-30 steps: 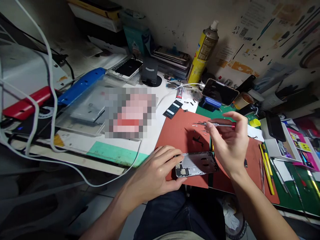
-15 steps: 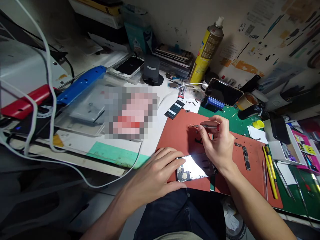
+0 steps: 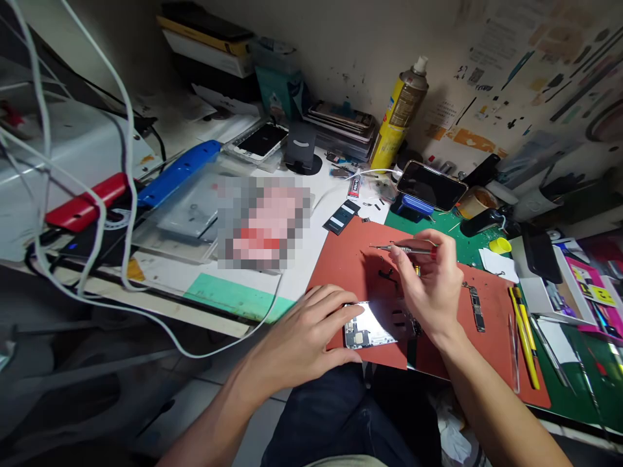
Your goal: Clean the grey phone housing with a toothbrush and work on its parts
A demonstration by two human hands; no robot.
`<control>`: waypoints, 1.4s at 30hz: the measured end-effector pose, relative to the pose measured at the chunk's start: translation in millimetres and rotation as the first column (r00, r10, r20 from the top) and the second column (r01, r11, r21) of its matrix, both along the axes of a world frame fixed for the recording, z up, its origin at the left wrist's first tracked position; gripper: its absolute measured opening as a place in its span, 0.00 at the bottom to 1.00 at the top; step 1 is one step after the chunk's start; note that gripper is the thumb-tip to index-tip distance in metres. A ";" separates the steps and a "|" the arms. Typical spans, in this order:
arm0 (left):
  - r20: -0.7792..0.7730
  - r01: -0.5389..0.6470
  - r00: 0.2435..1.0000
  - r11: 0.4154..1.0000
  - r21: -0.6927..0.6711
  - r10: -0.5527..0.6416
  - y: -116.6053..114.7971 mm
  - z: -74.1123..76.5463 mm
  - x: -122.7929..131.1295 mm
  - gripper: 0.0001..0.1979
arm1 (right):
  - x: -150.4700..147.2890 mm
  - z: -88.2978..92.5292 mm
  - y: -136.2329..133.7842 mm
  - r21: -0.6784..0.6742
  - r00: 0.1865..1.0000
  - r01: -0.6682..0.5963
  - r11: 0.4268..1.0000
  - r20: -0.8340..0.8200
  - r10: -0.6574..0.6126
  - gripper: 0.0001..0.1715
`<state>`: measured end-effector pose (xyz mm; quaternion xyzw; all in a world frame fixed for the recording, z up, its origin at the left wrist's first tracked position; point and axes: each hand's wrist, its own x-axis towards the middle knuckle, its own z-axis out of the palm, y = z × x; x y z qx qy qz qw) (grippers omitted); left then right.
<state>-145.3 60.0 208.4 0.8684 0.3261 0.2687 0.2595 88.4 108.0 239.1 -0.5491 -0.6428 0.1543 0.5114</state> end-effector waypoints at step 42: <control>0.173 -0.086 0.981 0.996 -0.024 0.089 -4.2 3.8 4.8 0.03 | -2.3 -32.2 -101.4 -0.044 0.916 -0.008 0.999 -0.402 -0.010 0.22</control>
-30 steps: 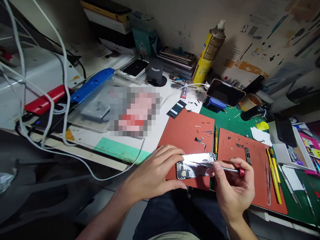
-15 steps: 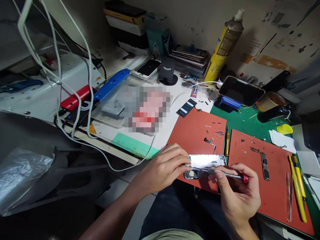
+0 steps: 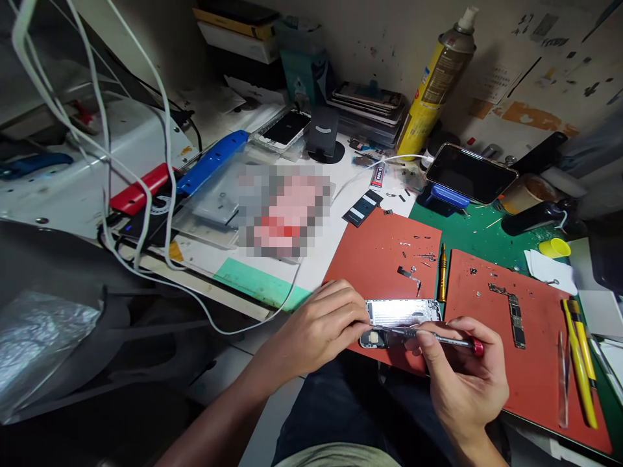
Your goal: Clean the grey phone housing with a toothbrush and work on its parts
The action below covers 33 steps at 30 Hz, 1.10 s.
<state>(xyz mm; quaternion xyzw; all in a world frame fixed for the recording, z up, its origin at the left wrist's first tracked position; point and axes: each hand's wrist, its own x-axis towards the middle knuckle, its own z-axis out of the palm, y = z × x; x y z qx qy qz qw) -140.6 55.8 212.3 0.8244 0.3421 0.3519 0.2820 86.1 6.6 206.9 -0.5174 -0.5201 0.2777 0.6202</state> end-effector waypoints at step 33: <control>-0.156 0.049 0.987 0.998 0.032 -0.044 2.4 -5.7 -5.2 0.36 | -0.6 2.1 -1.0 -0.040 0.946 0.292 0.956 -0.135 -0.295 0.21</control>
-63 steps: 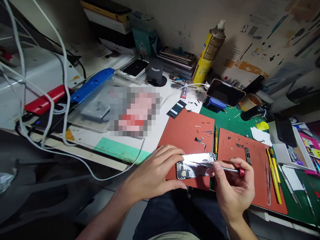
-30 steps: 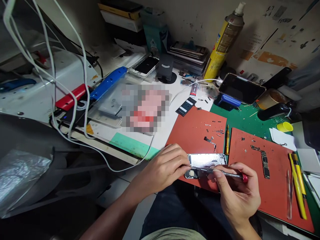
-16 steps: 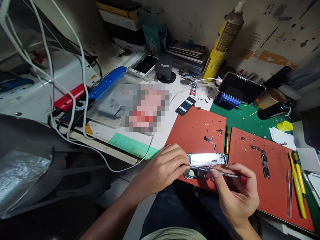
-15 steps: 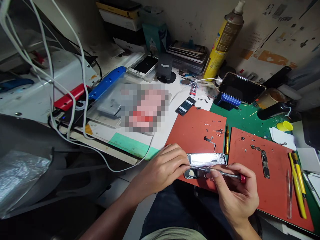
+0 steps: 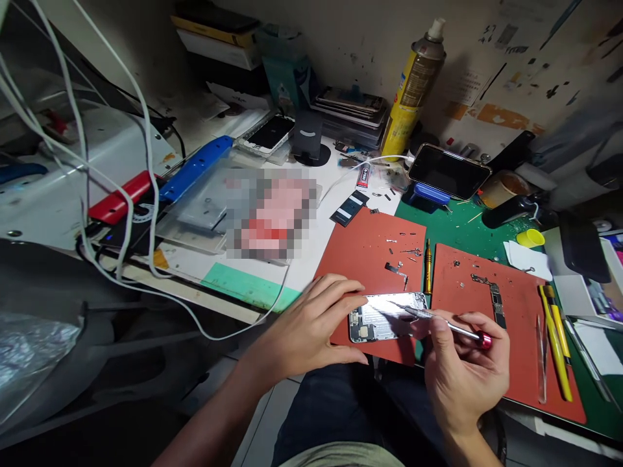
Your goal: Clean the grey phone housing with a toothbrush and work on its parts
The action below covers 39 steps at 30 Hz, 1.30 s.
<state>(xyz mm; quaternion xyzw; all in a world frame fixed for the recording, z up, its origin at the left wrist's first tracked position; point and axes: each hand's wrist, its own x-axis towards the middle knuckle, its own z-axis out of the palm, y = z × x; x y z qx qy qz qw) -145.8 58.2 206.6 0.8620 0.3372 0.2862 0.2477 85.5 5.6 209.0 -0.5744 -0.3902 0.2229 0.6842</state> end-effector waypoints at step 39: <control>-0.031 -0.031 0.999 0.994 0.108 0.035 0.2 4.2 10.8 0.20 | -15.8 -22.7 -22.0 0.177 0.702 -0.126 0.976 0.711 -0.038 0.25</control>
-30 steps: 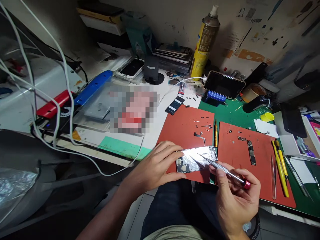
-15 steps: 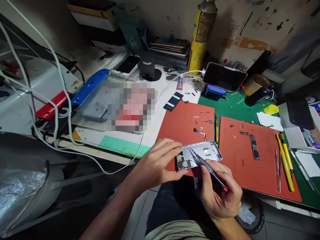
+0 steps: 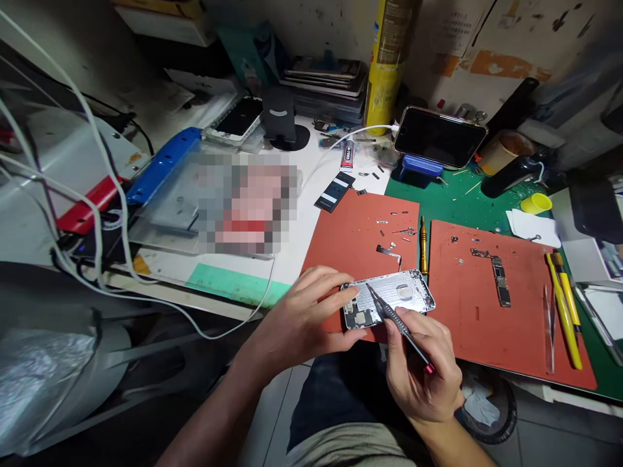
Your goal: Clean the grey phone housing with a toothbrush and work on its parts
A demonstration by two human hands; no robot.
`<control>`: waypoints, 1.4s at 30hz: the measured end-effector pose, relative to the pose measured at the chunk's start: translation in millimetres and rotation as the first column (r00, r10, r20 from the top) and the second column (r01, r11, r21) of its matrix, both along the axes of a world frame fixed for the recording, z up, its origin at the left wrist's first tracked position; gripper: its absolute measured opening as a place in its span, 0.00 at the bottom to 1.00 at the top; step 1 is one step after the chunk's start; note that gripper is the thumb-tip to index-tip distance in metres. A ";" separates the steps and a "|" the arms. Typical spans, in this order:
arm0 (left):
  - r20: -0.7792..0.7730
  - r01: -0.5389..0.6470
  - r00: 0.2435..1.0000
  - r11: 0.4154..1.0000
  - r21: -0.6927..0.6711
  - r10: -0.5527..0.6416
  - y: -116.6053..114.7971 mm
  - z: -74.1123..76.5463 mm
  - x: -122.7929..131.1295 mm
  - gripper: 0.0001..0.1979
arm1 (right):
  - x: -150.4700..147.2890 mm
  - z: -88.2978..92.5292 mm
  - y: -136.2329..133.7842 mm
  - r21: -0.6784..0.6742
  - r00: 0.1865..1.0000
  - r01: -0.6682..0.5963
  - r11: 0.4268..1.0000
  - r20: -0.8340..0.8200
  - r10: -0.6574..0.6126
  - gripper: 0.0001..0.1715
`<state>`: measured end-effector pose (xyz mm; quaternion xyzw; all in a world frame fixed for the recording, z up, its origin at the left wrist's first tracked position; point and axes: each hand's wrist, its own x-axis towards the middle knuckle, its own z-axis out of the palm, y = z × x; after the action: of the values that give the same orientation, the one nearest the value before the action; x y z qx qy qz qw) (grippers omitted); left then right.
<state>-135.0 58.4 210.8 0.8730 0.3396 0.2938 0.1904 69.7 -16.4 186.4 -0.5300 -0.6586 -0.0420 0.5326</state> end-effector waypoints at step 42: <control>-0.128 0.064 0.989 0.994 -0.091 -0.075 5.7 7.0 -0.1 0.27 | -9.5 0.4 -3.2 0.046 0.987 0.083 0.995 0.138 -0.089 0.19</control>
<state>-135.1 64.1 217.8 0.8926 0.3331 0.2140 0.2157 60.3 -19.6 186.7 -0.5428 -0.6697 -0.1152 0.4936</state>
